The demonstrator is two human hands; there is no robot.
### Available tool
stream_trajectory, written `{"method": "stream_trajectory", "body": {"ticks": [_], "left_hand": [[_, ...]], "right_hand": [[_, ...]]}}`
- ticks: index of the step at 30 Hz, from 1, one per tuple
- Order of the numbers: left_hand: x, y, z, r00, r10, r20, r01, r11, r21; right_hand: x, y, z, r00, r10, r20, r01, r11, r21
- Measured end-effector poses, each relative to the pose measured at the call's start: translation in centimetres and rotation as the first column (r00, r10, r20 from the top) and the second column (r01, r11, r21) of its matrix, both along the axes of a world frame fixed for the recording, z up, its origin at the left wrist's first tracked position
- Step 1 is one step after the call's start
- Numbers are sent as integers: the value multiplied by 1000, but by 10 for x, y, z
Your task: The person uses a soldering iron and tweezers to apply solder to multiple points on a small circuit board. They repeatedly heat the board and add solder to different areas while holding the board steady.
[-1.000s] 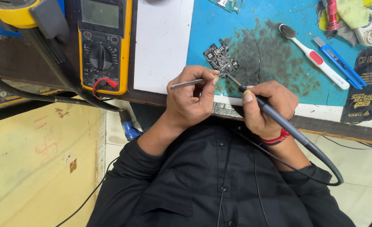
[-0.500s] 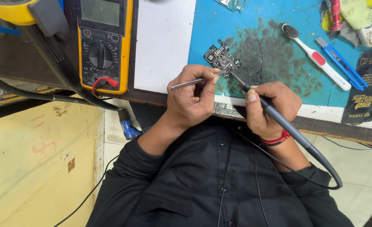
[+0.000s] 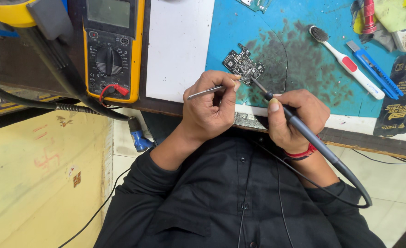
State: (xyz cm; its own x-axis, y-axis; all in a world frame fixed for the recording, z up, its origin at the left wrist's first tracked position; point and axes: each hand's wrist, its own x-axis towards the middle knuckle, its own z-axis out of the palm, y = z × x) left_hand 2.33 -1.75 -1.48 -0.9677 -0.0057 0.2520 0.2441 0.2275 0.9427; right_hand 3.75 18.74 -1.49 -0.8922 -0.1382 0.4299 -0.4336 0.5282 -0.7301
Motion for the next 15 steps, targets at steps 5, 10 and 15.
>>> {"method": "stream_trajectory", "body": {"ticks": [5,10,15], "left_hand": [[0,0,1,1000,-1,3,1,1000,1],[0,0,2,1000,-3,0,3,1000,-1],[0,1,2,1000,-2,7,2,1000,-3]], "right_hand": [[0,0,0,1000,-3,3,3,1000,7],[0,0,0,1000,-11,4,11,1000,0],[0,-1,0,1000,-16,14,16,1000,2]]}}
